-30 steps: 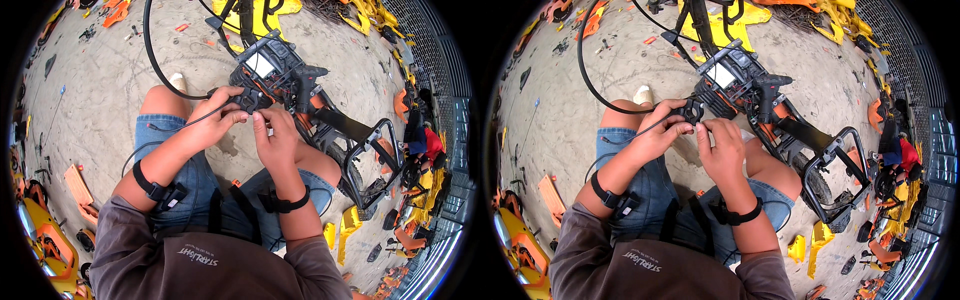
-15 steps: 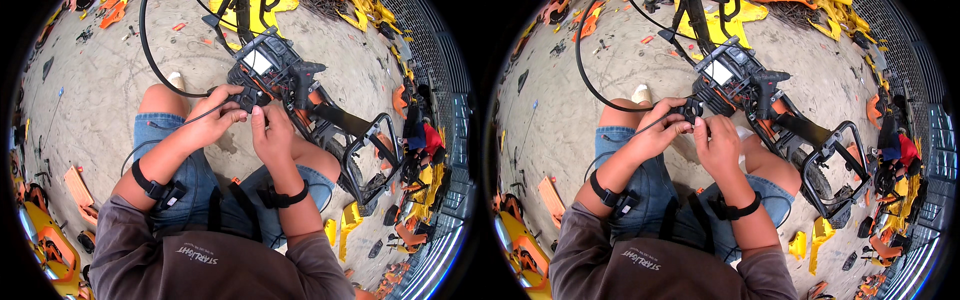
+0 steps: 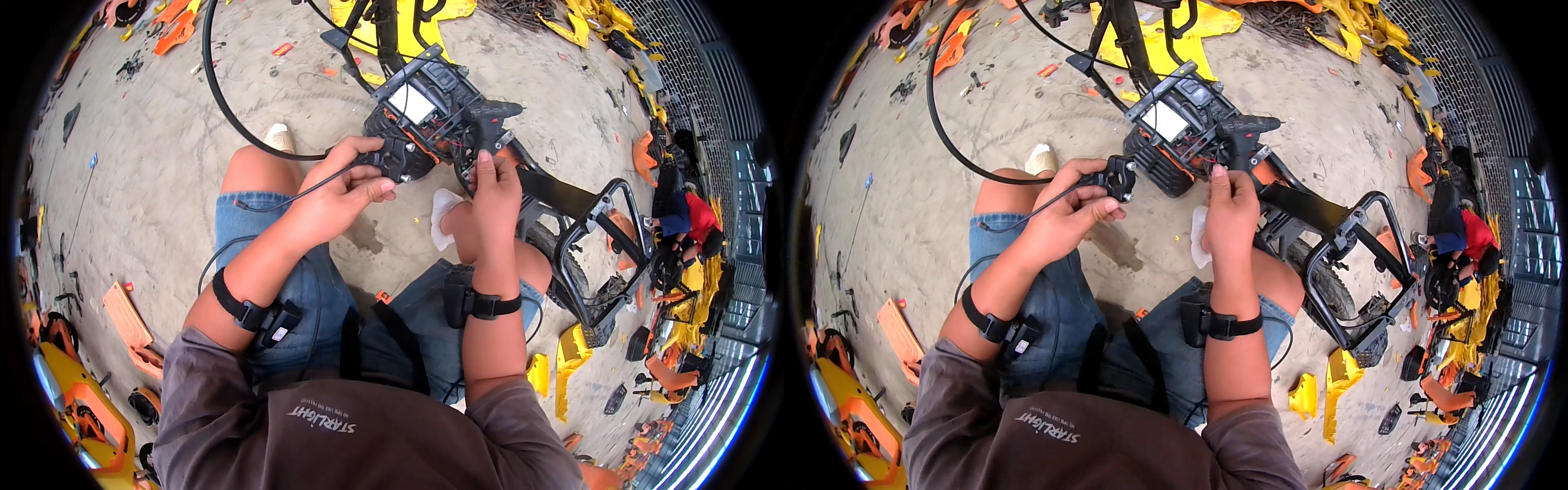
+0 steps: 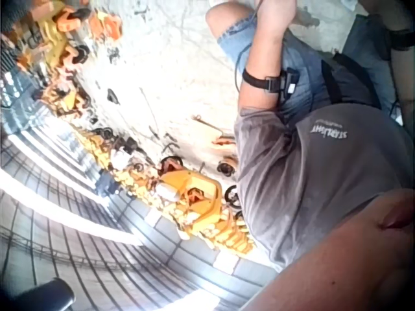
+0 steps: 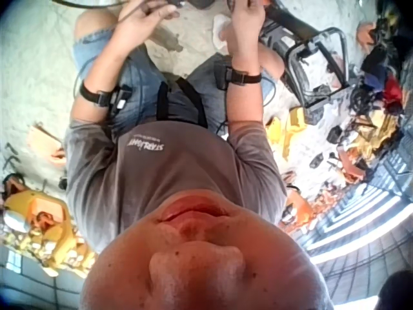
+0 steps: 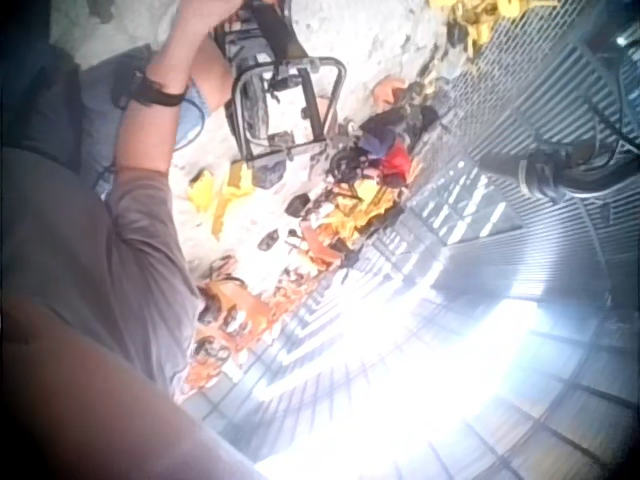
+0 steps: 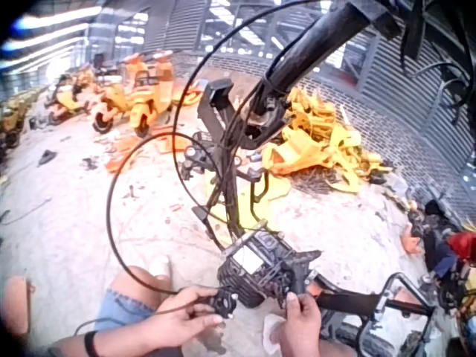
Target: The person manipulates a small black plastic component with wires, fitting pieces together by hand and securing them with a drill while sitting in a large service bay containing several scooters.
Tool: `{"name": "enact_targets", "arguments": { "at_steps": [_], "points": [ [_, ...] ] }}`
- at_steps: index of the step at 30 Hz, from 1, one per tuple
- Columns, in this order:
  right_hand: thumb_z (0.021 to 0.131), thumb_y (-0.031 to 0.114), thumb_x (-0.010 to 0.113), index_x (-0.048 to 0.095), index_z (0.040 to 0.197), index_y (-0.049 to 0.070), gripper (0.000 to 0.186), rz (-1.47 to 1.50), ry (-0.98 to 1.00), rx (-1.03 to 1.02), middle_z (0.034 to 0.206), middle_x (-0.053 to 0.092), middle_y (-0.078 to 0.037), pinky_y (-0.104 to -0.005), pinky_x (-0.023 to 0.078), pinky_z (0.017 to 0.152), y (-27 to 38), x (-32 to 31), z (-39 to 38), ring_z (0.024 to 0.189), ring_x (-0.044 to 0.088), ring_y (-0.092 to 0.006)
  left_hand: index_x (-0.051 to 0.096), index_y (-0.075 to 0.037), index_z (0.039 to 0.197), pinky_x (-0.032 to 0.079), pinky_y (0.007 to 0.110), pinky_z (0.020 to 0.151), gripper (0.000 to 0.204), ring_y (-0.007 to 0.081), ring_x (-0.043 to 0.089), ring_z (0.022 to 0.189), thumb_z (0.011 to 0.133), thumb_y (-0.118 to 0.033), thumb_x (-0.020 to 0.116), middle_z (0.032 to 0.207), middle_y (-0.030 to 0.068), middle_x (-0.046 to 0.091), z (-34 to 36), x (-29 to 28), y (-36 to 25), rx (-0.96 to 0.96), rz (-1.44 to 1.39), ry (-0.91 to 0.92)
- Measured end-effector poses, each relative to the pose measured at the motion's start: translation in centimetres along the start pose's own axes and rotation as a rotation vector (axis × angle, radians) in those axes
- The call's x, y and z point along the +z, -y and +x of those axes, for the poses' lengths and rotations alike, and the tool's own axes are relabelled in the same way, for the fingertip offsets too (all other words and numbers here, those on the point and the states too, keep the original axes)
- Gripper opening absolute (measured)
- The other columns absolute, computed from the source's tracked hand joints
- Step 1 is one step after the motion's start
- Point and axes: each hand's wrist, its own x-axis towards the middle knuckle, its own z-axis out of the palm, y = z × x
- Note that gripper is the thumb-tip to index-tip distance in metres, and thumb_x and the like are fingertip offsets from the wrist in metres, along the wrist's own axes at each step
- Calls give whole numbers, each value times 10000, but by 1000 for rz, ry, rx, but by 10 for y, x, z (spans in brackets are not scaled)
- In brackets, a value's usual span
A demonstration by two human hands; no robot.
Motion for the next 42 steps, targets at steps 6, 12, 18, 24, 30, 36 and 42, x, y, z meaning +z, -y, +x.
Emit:
{"name": "enact_targets", "arguments": {
  "at_steps": [6, 12, 18, 24, 30, 36, 42],
  "points": [
    [988, 278, 666, 679, 923, -35, 320, -228, -84, 4, 777, 659, -75, -304, 457, 627, -39, -11, 48, 686, 542, -119, 421, -25, 1390, 571, 337, 859, 452, 215, 705, 972, 986, 22, 617, 1074, 154, 678, -3, -5, -4, -13, 4, -21],
    [836, 241, 651, 663, 1157, -7, 406, -679, -309, 44, 1144, 663, -232, -452, 480, 982, -106, 5, 120, 1131, 622, -381, 424, -22, 1381, 573, 329, 849, 457, 208, 699, 985, 975, 35, 627, 1092, 147, 684, 5, -6, 5, 0, -29, -3],
    [856, 420, 750, 433, 1393, 22, 740, -1124, -158, 134, 1331, 571, -249, -488, 464, 1044, -143, 1, 137, 1224, 574, -430, 409, -24, 1378, 581, 344, 826, 447, 218, 709, 956, 984, 31, 614, 1090, 155, 690, 9, -19, 0, 41, -103, -12],
    [826, 304, 776, 600, 1186, -28, 520, -1009, -132, 133, 1148, 656, -246, -465, 544, 876, -128, -7, 149, 1025, 663, -404, 425, -21, 1366, 586, 338, 806, 433, 227, 714, 931, 981, 36, 615, 1077, 181, 709, 9, -31, -6, 70, -142, -9],
    [841, 222, 795, 663, 1020, -88, 382, 91, 15, 311, 821, 682, -131, -352, 521, 620, -29, -21, 133, 691, 649, -206, 425, -14, 1357, 599, 348, 790, 424, 239, 720, 911, 980, 40, 612, 1069, 197, 711, 9, -35, -14, 106, -173, -26],
    [982, 333, 639, 471, 1388, -33, 572, 701, 228, -18, 1152, 644, -169, -389, 539, 864, 62, -45, 32, 1003, 646, -262, 424, -16, 1360, 589, 346, 806, 421, 232, 716, 923, 984, 31, 608, 1078, 192, 706, 4, -40, -15, 80, -143, -56],
    [908, 301, 704, 492, 1409, 9, 618, 855, 392, 96, 1153, 655, -128, -410, 567, 817, 73, -35, 2, 896, 646, -211, 426, -24, 1369, 581, 341, 816, 428, 224, 711, 937, 986, 19, 612, 1094, 182, 699, 3, -46, -22, 79, -48, -68]
  ]
}}
